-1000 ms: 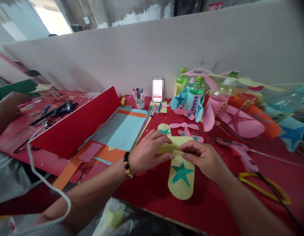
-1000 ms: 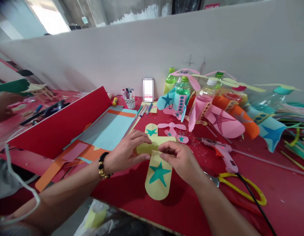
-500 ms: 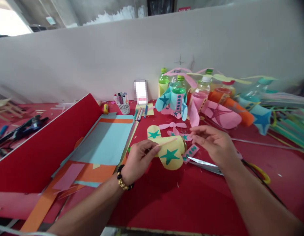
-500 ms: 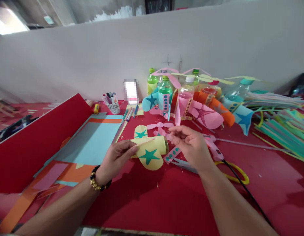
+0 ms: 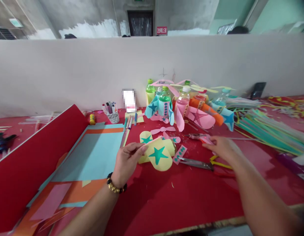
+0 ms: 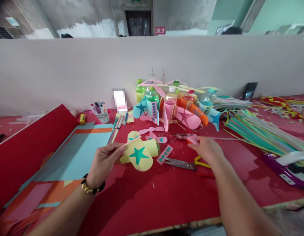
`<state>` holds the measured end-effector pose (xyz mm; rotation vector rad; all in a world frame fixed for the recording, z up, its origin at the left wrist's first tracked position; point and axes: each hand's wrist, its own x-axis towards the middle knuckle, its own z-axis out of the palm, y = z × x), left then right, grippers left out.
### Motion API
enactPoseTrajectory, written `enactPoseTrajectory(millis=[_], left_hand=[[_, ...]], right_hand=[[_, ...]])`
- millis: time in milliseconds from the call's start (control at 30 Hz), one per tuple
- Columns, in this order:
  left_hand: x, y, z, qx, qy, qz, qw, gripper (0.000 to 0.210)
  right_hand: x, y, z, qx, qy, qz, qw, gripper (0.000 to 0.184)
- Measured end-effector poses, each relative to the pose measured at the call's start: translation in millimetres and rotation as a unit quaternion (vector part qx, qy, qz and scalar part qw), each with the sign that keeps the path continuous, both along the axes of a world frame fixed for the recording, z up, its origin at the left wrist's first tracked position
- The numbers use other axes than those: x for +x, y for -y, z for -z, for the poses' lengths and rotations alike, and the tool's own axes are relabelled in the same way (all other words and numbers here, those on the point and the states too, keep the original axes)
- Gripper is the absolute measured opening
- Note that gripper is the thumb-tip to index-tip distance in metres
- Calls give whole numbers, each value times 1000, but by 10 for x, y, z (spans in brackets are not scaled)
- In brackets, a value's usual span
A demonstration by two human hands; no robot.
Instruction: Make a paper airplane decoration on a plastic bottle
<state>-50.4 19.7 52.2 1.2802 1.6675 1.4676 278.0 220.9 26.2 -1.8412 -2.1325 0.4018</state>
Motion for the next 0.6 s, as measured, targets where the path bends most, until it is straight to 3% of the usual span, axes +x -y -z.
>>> enactPoseTrajectory(millis=[133,267,333,400,467,600], left_hand=[[17,7,-18,-12,48,14,999,37],[59,20,-56,-30,93,43,994,40],[78,28,-76,-38,109,52,992,38],[90,37,-85,-38,120,65,990,36],[92,46,-83,-38,120,79,989,37],[95,52,-65,-49,111,77,990,39]], right_hand=[[35,-64,86,-59,-73,-28,995,13],[70,80,-9,-104,-177,-80,975,15],[64,165,-67,-146,-372,-55,915,10],[22,239,-108,-150,-471,-58,867,5],[-49,310,-131,-146,-524,-83,835,7],[-194,479,-151,-235,-555,-89,793,13]])
